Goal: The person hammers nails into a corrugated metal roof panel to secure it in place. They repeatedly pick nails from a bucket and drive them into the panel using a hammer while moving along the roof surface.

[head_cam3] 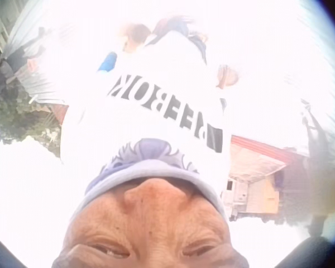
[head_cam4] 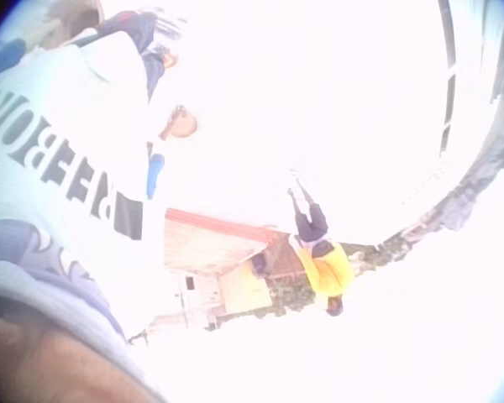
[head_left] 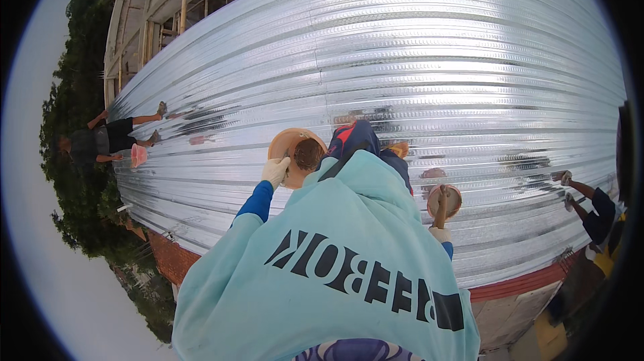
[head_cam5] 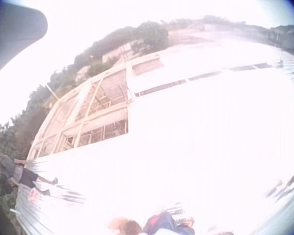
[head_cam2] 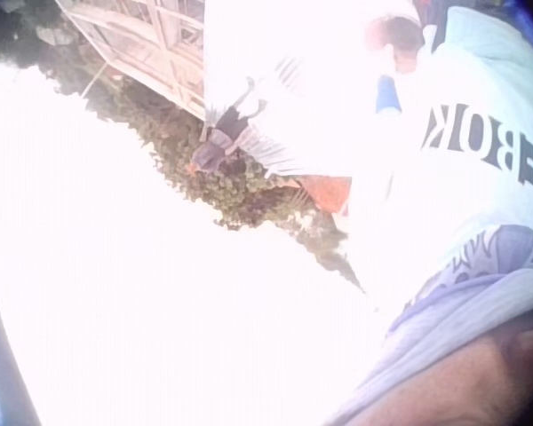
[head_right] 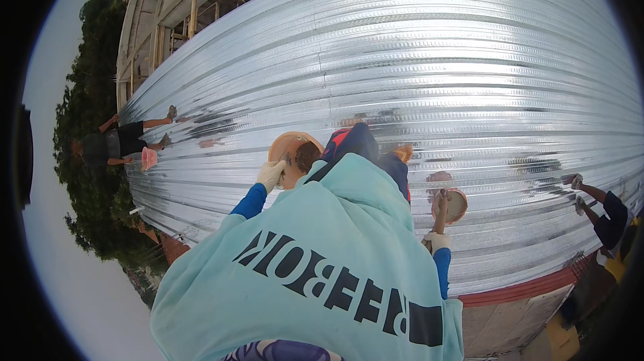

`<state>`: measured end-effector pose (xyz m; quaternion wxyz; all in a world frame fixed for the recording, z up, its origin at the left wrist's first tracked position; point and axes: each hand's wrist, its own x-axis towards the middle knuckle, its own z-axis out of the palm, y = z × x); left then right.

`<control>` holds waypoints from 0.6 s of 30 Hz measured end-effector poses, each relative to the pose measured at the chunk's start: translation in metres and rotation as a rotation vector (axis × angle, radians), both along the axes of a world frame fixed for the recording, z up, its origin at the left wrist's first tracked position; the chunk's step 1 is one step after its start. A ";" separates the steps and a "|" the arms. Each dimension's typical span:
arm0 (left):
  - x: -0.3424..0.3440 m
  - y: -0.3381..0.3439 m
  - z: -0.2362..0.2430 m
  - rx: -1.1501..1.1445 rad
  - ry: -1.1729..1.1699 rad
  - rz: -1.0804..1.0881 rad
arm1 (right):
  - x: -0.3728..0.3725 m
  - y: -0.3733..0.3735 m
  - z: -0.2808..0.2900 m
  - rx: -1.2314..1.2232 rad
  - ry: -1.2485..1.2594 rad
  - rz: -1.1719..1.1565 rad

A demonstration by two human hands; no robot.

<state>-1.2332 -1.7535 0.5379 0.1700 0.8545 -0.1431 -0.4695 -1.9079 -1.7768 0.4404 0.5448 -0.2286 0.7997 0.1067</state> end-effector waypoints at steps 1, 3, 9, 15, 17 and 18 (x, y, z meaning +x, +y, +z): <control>-0.011 0.001 -0.004 0.005 -0.001 0.014 | -0.019 -0.022 -0.006 -0.026 -0.023 -0.010; -0.030 0.014 -0.015 0.011 0.010 0.105 | -0.051 -0.066 -0.016 -0.072 -0.051 -0.011; -0.090 0.034 -0.036 0.066 0.128 0.345 | -0.064 -0.211 0.000 -0.041 0.044 0.333; -0.134 0.005 -0.097 0.152 0.198 0.583 | 0.019 -0.341 0.035 -0.028 0.218 0.659; -0.146 -0.022 -0.097 0.146 0.188 0.631 | 0.036 -0.383 0.036 -0.031 0.219 0.734; -0.148 -0.035 -0.095 0.150 0.179 0.650 | 0.047 -0.402 0.036 -0.033 0.217 0.765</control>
